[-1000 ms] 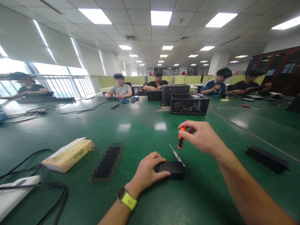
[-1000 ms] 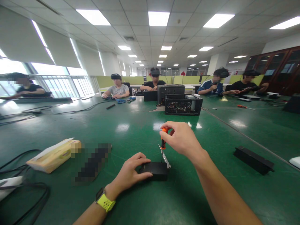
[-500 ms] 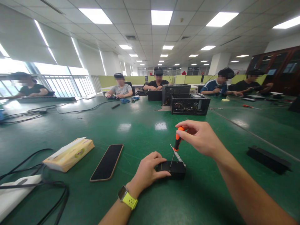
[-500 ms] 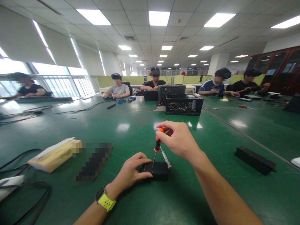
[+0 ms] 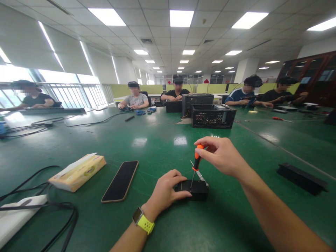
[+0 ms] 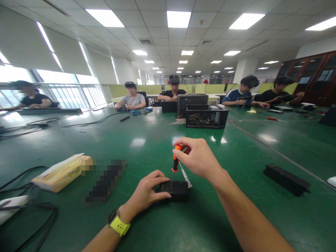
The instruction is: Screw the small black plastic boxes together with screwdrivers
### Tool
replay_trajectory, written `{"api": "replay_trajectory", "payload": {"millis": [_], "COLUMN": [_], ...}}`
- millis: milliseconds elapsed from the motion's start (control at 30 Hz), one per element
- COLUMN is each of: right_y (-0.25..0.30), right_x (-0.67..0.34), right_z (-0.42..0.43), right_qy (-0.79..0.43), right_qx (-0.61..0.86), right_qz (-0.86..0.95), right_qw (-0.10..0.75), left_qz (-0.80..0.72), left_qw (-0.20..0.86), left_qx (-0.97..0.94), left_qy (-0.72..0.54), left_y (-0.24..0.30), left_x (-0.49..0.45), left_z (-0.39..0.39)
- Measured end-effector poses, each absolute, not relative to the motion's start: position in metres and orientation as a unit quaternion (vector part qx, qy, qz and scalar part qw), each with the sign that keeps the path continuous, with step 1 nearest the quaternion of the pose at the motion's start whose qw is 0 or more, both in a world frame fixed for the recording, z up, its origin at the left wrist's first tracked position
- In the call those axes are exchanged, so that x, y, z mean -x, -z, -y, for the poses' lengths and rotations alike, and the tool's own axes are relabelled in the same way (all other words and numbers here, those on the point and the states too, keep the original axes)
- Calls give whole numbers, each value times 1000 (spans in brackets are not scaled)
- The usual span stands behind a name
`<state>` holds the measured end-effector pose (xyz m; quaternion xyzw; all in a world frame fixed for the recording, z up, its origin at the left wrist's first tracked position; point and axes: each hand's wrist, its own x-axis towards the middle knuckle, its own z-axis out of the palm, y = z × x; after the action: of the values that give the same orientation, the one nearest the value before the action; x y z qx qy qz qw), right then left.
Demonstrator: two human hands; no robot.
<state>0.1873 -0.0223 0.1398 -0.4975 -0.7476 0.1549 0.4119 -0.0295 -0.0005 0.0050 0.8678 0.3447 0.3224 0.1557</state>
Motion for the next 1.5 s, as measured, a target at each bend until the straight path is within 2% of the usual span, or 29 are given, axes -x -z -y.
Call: {"api": "replay_trajectory", "payload": {"millis": [433,967,1200,1400,1500], "right_y": [-139,-138,-139,-139,-138], "right_x": [-187,-187,-188,-188,-189], "right_z": [23,21,22,23,22], "right_qy": [-165,-109,-172,-124,-146], "right_qx": [478,474,489,479,482], "right_qz": [765,779,753,767,757], "right_qw": [400,396,405,407,415], "left_qz": [-343,-337,-339,-341,-340], "left_qw": [132,110,113,113,114], "left_qx": [-873,-879,-879,-878,-877], "left_qy": [-322,-318,-317,-317,-319], "left_y": [-3,0,-2,-2,-2], "left_x": [30,30,29,29,29], "left_z": [-1,-5,-3,-4,-5]}}
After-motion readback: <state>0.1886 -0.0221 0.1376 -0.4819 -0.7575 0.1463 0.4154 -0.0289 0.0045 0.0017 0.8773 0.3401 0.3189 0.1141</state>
